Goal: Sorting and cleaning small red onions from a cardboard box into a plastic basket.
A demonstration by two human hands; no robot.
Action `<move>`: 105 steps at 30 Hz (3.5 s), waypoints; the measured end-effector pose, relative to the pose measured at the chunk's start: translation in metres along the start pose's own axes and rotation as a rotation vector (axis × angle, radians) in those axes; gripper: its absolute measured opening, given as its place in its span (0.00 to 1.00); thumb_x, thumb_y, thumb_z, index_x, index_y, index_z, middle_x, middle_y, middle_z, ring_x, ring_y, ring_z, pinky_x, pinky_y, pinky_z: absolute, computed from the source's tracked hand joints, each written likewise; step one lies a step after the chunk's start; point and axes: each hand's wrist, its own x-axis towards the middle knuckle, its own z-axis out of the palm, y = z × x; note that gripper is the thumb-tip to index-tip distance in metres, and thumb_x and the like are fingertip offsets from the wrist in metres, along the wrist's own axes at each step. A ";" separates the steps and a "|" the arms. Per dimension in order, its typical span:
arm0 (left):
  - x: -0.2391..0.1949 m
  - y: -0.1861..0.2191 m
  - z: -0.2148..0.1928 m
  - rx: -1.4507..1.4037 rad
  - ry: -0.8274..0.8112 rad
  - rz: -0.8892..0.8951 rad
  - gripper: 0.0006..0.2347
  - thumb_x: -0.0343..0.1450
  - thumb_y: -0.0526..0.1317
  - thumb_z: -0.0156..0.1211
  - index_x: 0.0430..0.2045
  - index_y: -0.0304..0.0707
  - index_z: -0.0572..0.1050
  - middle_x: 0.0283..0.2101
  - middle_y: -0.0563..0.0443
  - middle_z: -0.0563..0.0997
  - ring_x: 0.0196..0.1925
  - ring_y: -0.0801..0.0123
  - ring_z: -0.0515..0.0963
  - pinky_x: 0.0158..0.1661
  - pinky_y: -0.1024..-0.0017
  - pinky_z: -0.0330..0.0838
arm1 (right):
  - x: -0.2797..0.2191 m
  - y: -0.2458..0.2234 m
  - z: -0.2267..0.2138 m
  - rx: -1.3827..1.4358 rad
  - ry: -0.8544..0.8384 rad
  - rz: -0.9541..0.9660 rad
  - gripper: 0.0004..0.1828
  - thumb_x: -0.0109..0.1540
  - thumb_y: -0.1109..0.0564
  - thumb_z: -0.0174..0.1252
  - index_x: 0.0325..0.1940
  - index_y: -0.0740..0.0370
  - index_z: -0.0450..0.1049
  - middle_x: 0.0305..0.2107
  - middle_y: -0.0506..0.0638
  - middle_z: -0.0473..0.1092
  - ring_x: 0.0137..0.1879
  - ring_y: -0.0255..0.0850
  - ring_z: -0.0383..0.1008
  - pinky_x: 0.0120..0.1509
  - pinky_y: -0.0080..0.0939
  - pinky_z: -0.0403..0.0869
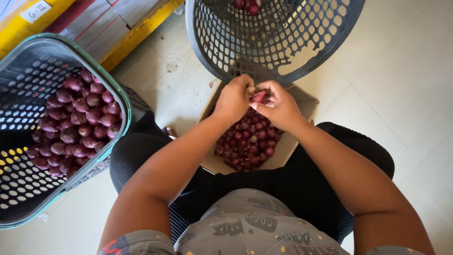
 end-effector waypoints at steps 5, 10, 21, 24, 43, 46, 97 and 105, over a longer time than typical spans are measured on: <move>0.001 -0.025 -0.003 0.165 -0.142 -0.092 0.05 0.70 0.30 0.58 0.36 0.36 0.77 0.42 0.36 0.81 0.46 0.42 0.80 0.46 0.53 0.73 | -0.001 -0.035 -0.011 0.072 -0.028 -0.044 0.25 0.60 0.65 0.66 0.59 0.63 0.64 0.54 0.52 0.71 0.58 0.37 0.73 0.66 0.39 0.74; -0.004 -0.007 -0.012 0.110 -0.141 0.043 0.14 0.66 0.28 0.58 0.46 0.37 0.77 0.49 0.32 0.77 0.46 0.40 0.79 0.46 0.54 0.73 | -0.005 -0.036 -0.018 0.075 -0.022 -0.027 0.23 0.62 0.66 0.65 0.58 0.63 0.66 0.57 0.52 0.71 0.61 0.37 0.73 0.68 0.39 0.74; 0.000 -0.003 -0.005 -0.381 -0.051 0.051 0.08 0.69 0.32 0.69 0.40 0.34 0.81 0.41 0.50 0.83 0.42 0.72 0.84 0.44 0.74 0.78 | -0.002 -0.025 -0.018 0.052 0.019 -0.018 0.34 0.61 0.66 0.63 0.71 0.65 0.60 0.59 0.53 0.66 0.65 0.40 0.70 0.70 0.41 0.71; -0.001 0.002 -0.006 -0.373 -0.035 0.065 0.09 0.68 0.32 0.70 0.40 0.33 0.81 0.41 0.50 0.82 0.41 0.72 0.84 0.43 0.75 0.79 | 0.000 -0.026 -0.017 0.049 0.029 -0.032 0.35 0.61 0.66 0.63 0.71 0.66 0.59 0.61 0.53 0.65 0.67 0.40 0.69 0.71 0.41 0.70; 0.005 -0.008 -0.007 -0.306 0.094 -0.129 0.06 0.73 0.36 0.62 0.40 0.33 0.77 0.30 0.49 0.83 0.31 0.71 0.82 0.34 0.72 0.78 | 0.046 -0.009 -0.029 0.101 0.266 0.382 0.27 0.64 0.60 0.59 0.67 0.60 0.65 0.52 0.56 0.74 0.49 0.45 0.80 0.51 0.44 0.82; 0.004 -0.002 -0.012 -0.329 0.074 -0.171 0.07 0.73 0.36 0.60 0.42 0.33 0.76 0.30 0.50 0.82 0.30 0.72 0.83 0.34 0.73 0.78 | 0.052 0.012 -0.048 0.209 0.380 0.289 0.25 0.66 0.59 0.59 0.66 0.58 0.62 0.56 0.56 0.71 0.54 0.45 0.80 0.56 0.45 0.82; -0.008 0.021 -0.024 -0.073 -0.186 0.119 0.19 0.65 0.35 0.67 0.51 0.39 0.77 0.49 0.38 0.78 0.49 0.49 0.81 0.52 0.62 0.75 | 0.012 -0.007 -0.017 0.145 0.005 0.548 0.16 0.70 0.48 0.49 0.50 0.62 0.73 0.39 0.50 0.74 0.42 0.41 0.72 0.49 0.42 0.72; -0.004 0.031 -0.014 -0.454 -0.109 0.141 0.23 0.66 0.30 0.68 0.58 0.39 0.75 0.51 0.47 0.80 0.46 0.67 0.84 0.47 0.74 0.80 | -0.017 -0.068 -0.036 0.313 0.014 0.262 0.18 0.69 0.51 0.49 0.61 0.59 0.71 0.46 0.50 0.76 0.49 0.38 0.76 0.52 0.39 0.73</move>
